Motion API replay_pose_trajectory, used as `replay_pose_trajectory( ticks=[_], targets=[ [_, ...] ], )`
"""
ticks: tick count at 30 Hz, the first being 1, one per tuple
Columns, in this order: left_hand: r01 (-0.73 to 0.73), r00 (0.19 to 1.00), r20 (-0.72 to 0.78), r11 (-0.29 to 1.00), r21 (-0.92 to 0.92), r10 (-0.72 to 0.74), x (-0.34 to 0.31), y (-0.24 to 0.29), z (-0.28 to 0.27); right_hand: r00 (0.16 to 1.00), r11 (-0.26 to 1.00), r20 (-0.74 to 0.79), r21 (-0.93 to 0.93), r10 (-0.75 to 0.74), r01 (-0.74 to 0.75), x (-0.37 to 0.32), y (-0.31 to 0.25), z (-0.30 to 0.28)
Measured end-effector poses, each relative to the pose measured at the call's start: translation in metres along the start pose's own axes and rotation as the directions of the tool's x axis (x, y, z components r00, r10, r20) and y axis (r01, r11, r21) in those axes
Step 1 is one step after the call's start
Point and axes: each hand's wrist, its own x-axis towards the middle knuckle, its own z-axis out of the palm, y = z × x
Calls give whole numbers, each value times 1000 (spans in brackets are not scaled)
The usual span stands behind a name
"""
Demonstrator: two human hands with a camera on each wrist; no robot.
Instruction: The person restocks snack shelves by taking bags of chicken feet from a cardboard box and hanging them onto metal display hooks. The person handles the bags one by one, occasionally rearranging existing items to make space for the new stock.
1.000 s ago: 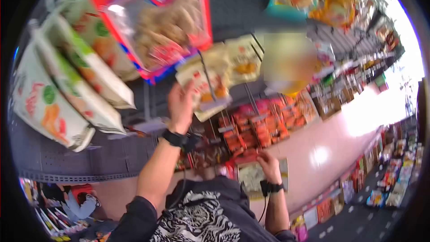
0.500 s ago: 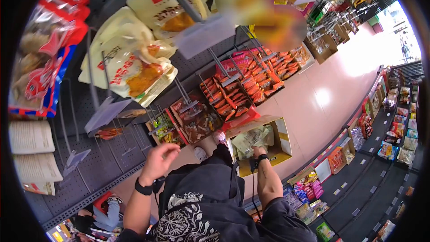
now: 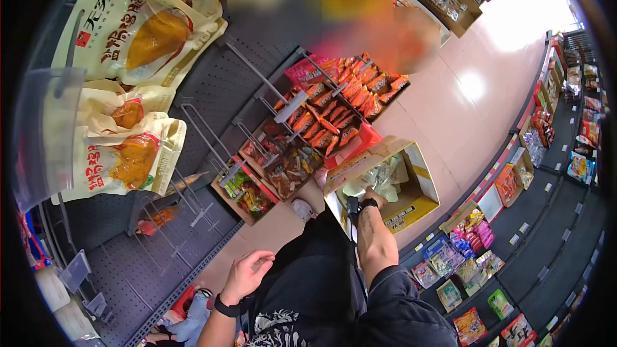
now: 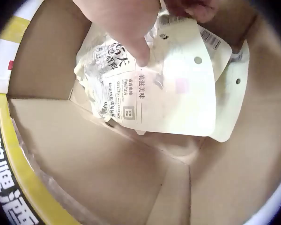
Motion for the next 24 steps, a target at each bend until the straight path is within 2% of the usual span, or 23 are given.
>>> replay_pose_trajectory(
  ticks=[1, 3, 4, 6, 8, 10, 12, 13, 14, 17, 18, 20, 21, 22, 24],
  targets=[
    [-2, 1000, 4, 1000, -2, 2, -1, -1, 3, 998, 1000, -61, -19, -13, 12, -12, -7, -1],
    [2, 1000, 0, 1000, -17, -2, -1, -1, 6, 982, 973, 15, 138, -190, 187, -18, -4, -3],
    [-9, 1000, -7, 1000, -16, 9, -1, 2, 6, 980, 970, 18, 148, -198, 193, -19, -5, -4],
    [27, 1000, 2, 999, -27, -27, -4, 9, 5, 898, 938, 312, 252, -310, 236, -14, -6, -9],
    [21, 1000, -10, 999, -25, -22, -6, 3, 4, 883, 935, 349, -52, -313, 352, 65, 10, 32],
    [20, 1000, -14, 1000, -22, -20, -8, -4, 4, 673, 693, 587, -244, -451, 678, 104, 16, 42],
    [17, 1000, -9, 1000, 5, -17, -10, -10, 3, 416, 312, 804, -301, -426, 901, 115, 16, 41],
    [15, 1000, -9, 1000, 5, -15, -11, -13, 5, 416, 312, 803, -301, -427, 901, 113, 16, 41],
    [25, 1000, -3, 1000, -2, -25, -12, -16, 6, 558, 473, 723, -356, -406, 806, 111, 17, 40],
    [21, 1000, -3, 1000, -21, -21, -10, -12, 8, 552, 490, 712, -328, -434, 808, 110, 10, 27],
    [19, 1000, -6, 999, -32, -19, -10, -10, 8, 470, 432, 715, -256, -517, 865, 128, 17, 35],
    [-2, 1000, -12, 1000, -29, 1, -10, -10, 10, 531, 461, 616, -287, -582, 839, 68, -6, -2],
    [-20, 1000, -13, 999, -26, 20, -9, -9, 11, 576, 515, 571, -288, -584, 807, 58, -9, -11],
    [-27, 1000, -11, 999, -31, 27, -8, -10, 12, 668, 669, 501, -214, -550, 712, 43, -15, -25],
    [-37, 999, -20, 999, -22, 37, -7, -12, 15, 822, 879, 339, 31, -458, 476, -2, -30, -61]
  ],
)
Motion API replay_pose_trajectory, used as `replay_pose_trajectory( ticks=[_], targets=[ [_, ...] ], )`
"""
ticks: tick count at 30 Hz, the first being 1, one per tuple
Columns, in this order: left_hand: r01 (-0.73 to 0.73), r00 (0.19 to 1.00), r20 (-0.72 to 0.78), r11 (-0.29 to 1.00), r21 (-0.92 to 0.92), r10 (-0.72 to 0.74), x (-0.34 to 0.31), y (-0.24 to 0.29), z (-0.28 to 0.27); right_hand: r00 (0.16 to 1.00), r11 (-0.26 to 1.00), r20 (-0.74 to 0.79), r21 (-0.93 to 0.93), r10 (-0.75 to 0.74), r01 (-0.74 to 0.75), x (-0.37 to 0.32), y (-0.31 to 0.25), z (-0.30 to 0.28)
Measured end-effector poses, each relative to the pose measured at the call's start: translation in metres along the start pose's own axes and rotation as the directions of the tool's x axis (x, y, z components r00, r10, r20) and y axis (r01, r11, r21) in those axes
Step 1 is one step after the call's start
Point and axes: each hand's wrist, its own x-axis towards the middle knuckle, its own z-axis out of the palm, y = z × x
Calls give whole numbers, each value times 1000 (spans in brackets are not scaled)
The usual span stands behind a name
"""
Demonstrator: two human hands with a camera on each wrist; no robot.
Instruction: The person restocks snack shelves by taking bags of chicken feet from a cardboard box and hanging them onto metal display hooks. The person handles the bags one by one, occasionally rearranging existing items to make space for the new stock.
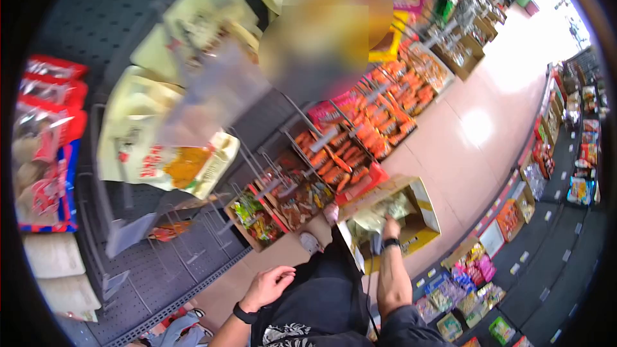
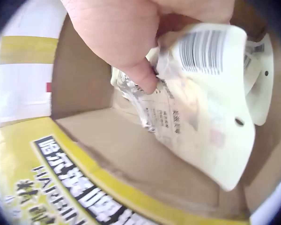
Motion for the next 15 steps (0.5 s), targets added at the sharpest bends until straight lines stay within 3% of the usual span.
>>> replay_pose_trajectory(
  ticks=[1, 3, 5, 6, 7, 8, 9, 11, 12, 13, 15],
  targets=[
    [-47, 999, -1, 999, 27, 47, 3, 2, 1, 1000, 961, 0, 277, -27, 26, -6, 4, -8],
    [-118, 992, 61, 988, 97, 112, 8, 16, -2, 982, 805, 130, 593, -134, 31, -49, -8, -42],
    [-240, 970, 51, 968, 69, 237, 11, 28, 0, 908, 726, 363, 680, -209, -105, -107, -33, -84],
    [-199, 972, 147, 975, 98, 184, 15, 35, -3, 866, 699, 451, 690, -217, -185, -148, -52, -104],
    [-219, 971, 117, 972, 87, 209, 15, 45, -2, 827, 658, 515, 707, -227, -260, -167, -56, -116],
    [-388, 920, 6, 907, 163, 392, 16, 58, -1, 782, 666, 575, 684, -241, -298, -194, -68, -127],
    [-525, 822, -90, 810, 259, 562, 16, 69, -2, 741, 701, 632, 635, -229, -325, -216, -79, -136],
    [-646, 732, -82, 727, 234, 677, 23, 81, -6, 553, 729, 798, 524, -240, -439, -255, -102, -146],
    [-712, 657, -94, 657, 249, 748, 26, 86, -10, 503, 770, 838, 460, -213, -441, -278, -118, -147],
    [-715, 597, -87, 578, 395, 798, 25, 92, -15, 453, 805, 873, 395, -180, -442, -299, -132, -144],
    [-805, 441, -108, 446, 390, 891, 28, 88, -32, 338, 885, 924, 302, -180, -353, -319, -148, -134]
  ],
)
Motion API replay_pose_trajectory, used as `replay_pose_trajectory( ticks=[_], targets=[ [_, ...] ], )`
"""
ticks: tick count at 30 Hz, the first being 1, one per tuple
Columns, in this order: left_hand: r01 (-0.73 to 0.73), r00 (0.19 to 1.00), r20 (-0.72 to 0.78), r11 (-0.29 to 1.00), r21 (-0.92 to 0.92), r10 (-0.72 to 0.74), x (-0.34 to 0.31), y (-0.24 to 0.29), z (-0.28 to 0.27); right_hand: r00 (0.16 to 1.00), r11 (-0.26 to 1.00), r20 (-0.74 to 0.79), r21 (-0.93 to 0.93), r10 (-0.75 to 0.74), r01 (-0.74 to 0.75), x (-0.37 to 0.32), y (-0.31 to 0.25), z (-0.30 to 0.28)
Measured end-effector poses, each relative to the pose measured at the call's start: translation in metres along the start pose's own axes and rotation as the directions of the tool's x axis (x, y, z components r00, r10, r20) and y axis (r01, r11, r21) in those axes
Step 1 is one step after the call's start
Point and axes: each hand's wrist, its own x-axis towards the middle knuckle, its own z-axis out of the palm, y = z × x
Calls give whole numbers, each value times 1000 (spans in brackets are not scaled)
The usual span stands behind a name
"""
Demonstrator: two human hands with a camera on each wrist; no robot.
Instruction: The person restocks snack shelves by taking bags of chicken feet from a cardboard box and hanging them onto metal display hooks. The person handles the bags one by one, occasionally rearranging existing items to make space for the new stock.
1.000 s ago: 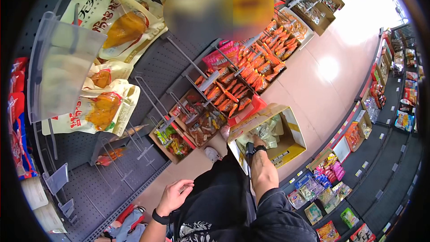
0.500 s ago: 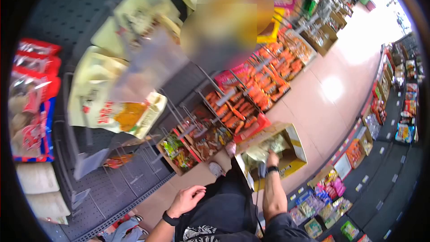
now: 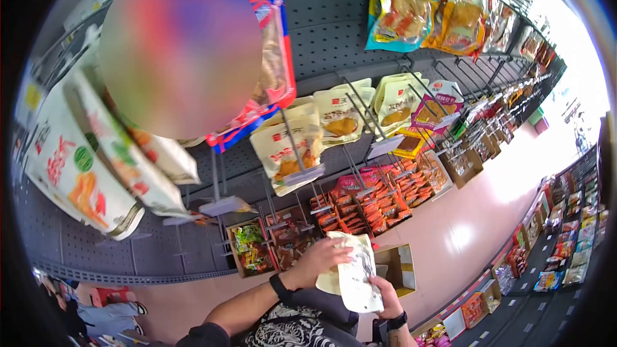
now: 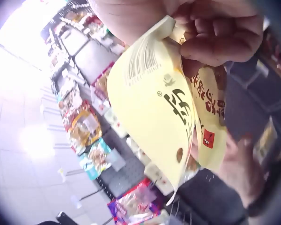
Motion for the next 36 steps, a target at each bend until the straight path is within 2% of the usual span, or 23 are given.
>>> replay_pose_trajectory(
  ticks=[1, 3, 4, 6, 7, 8, 9, 10, 12, 13, 14, 16, 17, 19, 20, 22, 23, 24, 26, 27, 28, 31, 36],
  targets=[
    [-49, 996, -68, 999, 11, 50, -1, -3, -9, 999, 998, 48, -62, 8, -5, 4, -2, 15],
    [-25, 964, -266, 1000, 15, 28, 3, 3, -35, 997, 988, 71, -145, -43, 53, 5, -6, 72],
    [70, 936, -347, 998, 10, -62, -1, 1, -40, 993, 982, 108, -172, -58, 76, 8, -4, 78],
    [391, 797, -319, 841, -374, -512, -13, 6, -50, 949, 987, 313, -138, -38, 85, 5, -20, 87],
    [369, 731, -320, 744, -558, -603, -18, 2, -50, 924, 894, 251, -275, -289, 354, 5, -16, 91],
    [316, 664, -300, 621, -718, -685, -23, -2, -51, 817, 708, 232, -411, -528, 574, 6, -13, 95],
    [285, 666, -268, 569, -771, -696, -27, -2, -56, 669, 365, 210, -704, -713, 610, 6, -8, 110],
    [279, 663, -275, 571, -772, -696, -29, 0, -58, 639, 163, 307, -807, -705, 567, 13, -3, 111],
    [212, 653, -215, 448, -869, -726, -28, 2, -60, 710, 213, 500, -722, -496, 658, 27, 15, 112],
    [205, 651, -220, 447, -870, -727, -29, 3, -63, 779, 232, 489, -767, -392, 598, 29, 23, 116],
    [227, 663, -160, 400, -888, -731, -30, 3, -69, 790, 183, 461, -806, -404, 563, 28, 29, 122],
    [247, 671, -103, 352, -903, -734, -36, 4, -78, 852, 374, 373, -779, -367, 503, 32, 33, 126],
    [246, 688, -19, 259, -934, -725, -41, 6, -81, 855, 375, 371, -782, -363, 498, 34, 34, 128],
    [245, 719, 93, 127, -961, -689, -46, 9, -87, 866, 584, 349, -640, -359, 500, 40, 35, 130],
    [245, 716, 94, 123, -962, -692, -47, 9, -88, 869, 586, 345, -642, -355, 495, 44, 35, 126],
    [205, 699, -20, 227, -952, -715, -48, 8, -89, 900, 607, 230, -673, -370, 422, 49, 31, 110],
    [210, 690, -52, 268, -940, -722, -49, 5, -91, 879, 555, 223, -703, -421, 445, 52, 29, 102],
    [208, 635, -145, 349, -914, -759, -51, 1, -89, 874, 544, 198, -715, -444, 438, 54, 26, 94],
    [158, 631, -131, 292, -943, -765, -56, -7, -93, 836, 560, 191, -664, -514, 496, 55, 19, 81],
    [111, 596, -102, 208, -972, -796, -58, -7, -96, 791, 567, 215, -592, -573, 572, 53, 15, 76],
    [109, 600, -106, 212, -971, -793, -63, -11, -96, 798, 645, 190, -496, -572, 581, 48, 9, 76],
    [205, 601, -137, 318, -926, -787, -73, -20, -101, 768, 686, 167, -362, -618, 631, 46, -6, 62],
    [197, 583, -194, 369, -908, -789, -86, -27, -93, 713, 555, 217, -494, -666, 669, 60, -18, 85]
  ],
)
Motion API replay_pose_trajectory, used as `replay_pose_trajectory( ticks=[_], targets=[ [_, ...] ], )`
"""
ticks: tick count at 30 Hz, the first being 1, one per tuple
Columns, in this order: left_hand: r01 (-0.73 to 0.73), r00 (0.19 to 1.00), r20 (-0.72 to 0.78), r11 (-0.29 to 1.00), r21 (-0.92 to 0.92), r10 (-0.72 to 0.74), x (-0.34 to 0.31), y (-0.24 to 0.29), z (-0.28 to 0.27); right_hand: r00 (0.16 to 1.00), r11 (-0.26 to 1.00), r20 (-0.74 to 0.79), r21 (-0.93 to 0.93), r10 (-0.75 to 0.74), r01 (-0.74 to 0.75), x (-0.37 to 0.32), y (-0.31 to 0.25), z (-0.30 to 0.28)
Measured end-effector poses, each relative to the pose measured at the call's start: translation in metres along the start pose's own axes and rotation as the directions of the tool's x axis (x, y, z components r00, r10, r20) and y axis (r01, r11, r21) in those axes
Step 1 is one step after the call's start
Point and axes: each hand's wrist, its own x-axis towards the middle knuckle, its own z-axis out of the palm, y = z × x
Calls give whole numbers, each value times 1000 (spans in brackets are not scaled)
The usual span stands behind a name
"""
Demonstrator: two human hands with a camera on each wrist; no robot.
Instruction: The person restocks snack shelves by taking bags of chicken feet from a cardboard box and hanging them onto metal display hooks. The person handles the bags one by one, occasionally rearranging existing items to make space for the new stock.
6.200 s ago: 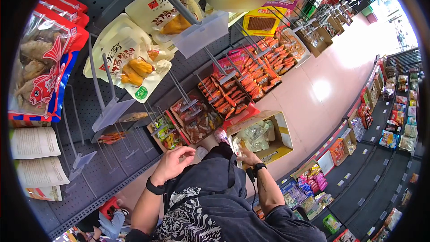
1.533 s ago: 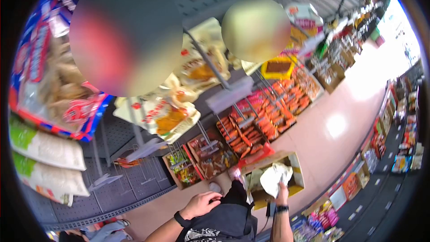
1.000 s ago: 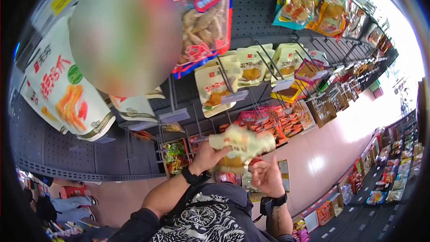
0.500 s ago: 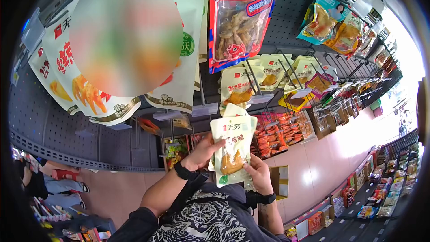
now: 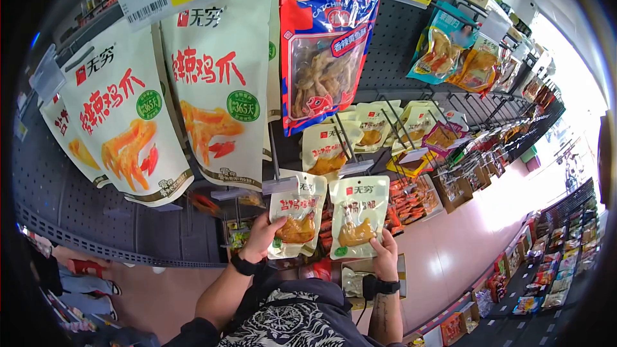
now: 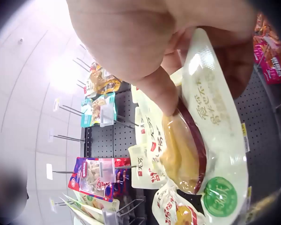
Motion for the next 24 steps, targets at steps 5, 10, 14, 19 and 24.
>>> replay_pose_trajectory(
  ticks=[5, 10, 14, 19, 24],
  targets=[
    [-7, 999, -34, 1000, -4, 7, -7, -3, -2, 990, 987, 128, 159, -54, 34, 26, -10, 30],
    [2, 999, -44, 1000, -29, -3, -14, -4, -5, 964, 985, 261, 173, -61, 16, 36, -6, 32],
    [-26, 995, -94, 996, 90, 35, -18, -10, -11, 970, 984, 232, 174, -67, 27, 30, -3, 28],
    [-19, 996, -89, 994, 103, 28, -20, -13, -9, 977, 976, 210, 218, -44, -2, 38, -10, 31],
    [23, 995, -98, 998, 52, -18, -19, -14, -2, 979, 992, 193, 121, -60, 37, 47, -8, 43]
  ],
)
